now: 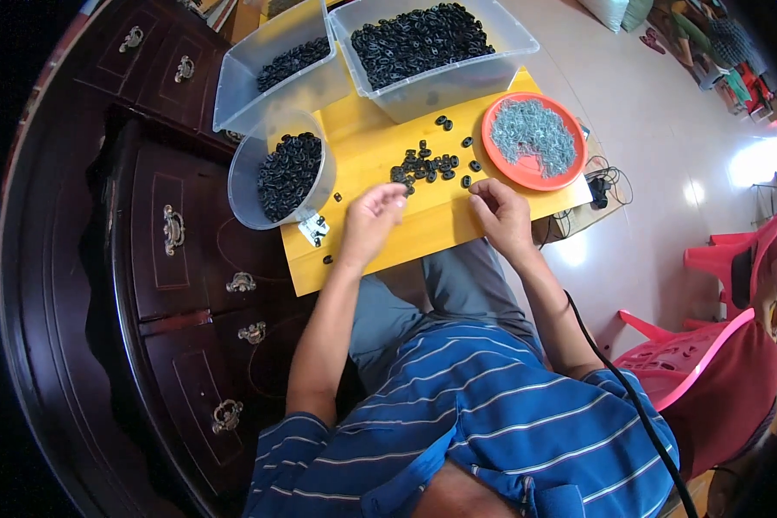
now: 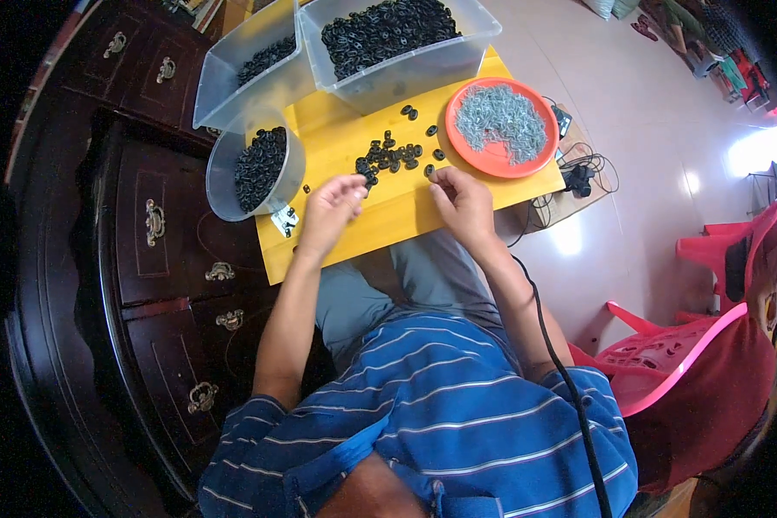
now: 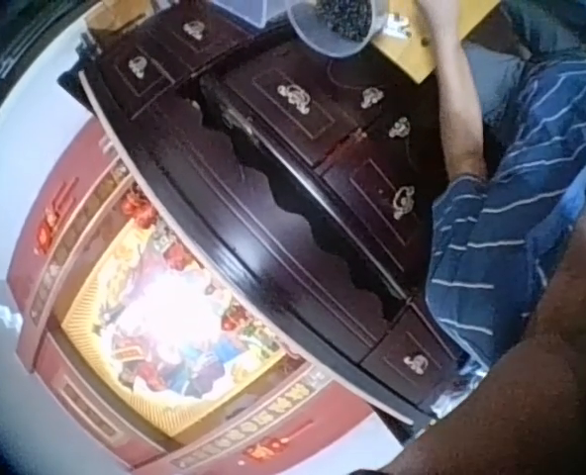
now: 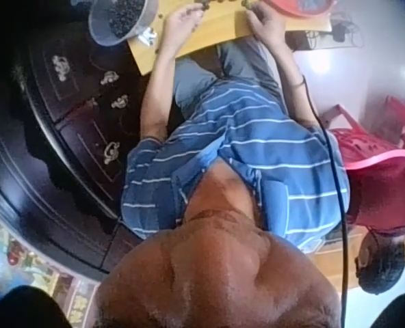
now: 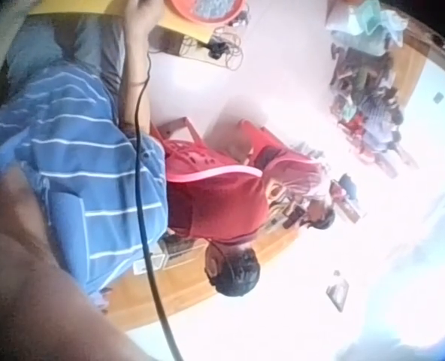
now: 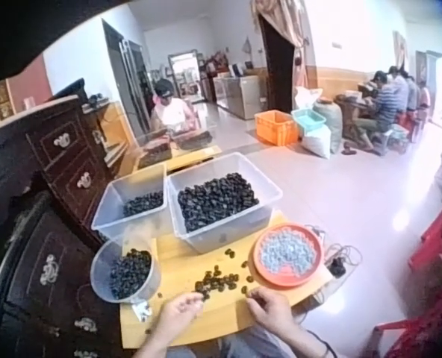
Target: The person assembles small components by picking up plastic clips and metal pins from the table and inserting the pins into the clips by hand.
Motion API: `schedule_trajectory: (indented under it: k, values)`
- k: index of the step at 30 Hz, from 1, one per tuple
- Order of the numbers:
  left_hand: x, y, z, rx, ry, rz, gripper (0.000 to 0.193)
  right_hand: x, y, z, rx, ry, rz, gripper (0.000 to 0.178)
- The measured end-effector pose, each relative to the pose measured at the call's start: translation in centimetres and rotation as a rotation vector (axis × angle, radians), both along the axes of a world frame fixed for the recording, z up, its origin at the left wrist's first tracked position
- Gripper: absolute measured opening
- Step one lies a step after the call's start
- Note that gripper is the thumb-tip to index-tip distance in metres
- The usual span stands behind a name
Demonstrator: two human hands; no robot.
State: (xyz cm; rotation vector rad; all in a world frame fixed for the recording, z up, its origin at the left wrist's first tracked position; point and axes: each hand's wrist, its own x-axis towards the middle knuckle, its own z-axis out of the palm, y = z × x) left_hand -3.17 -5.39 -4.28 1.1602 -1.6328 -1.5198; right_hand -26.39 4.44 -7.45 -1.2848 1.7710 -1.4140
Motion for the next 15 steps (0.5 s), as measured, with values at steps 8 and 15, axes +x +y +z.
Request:
schedule_trajectory:
  k: [8, 15]
  values:
    - [-5.4, 0.2, 1.6, -0.407, -0.225, -0.2, 0.019, -0.1, 0.4, -0.4, -0.062, 0.173, -0.033, 0.014]
    - [-13.7, -2.6, 3.8, -0.757, -0.345, -0.351, 0.01, -0.7, 1.8, 0.9, -0.053, 0.115, 0.077, 0.012]
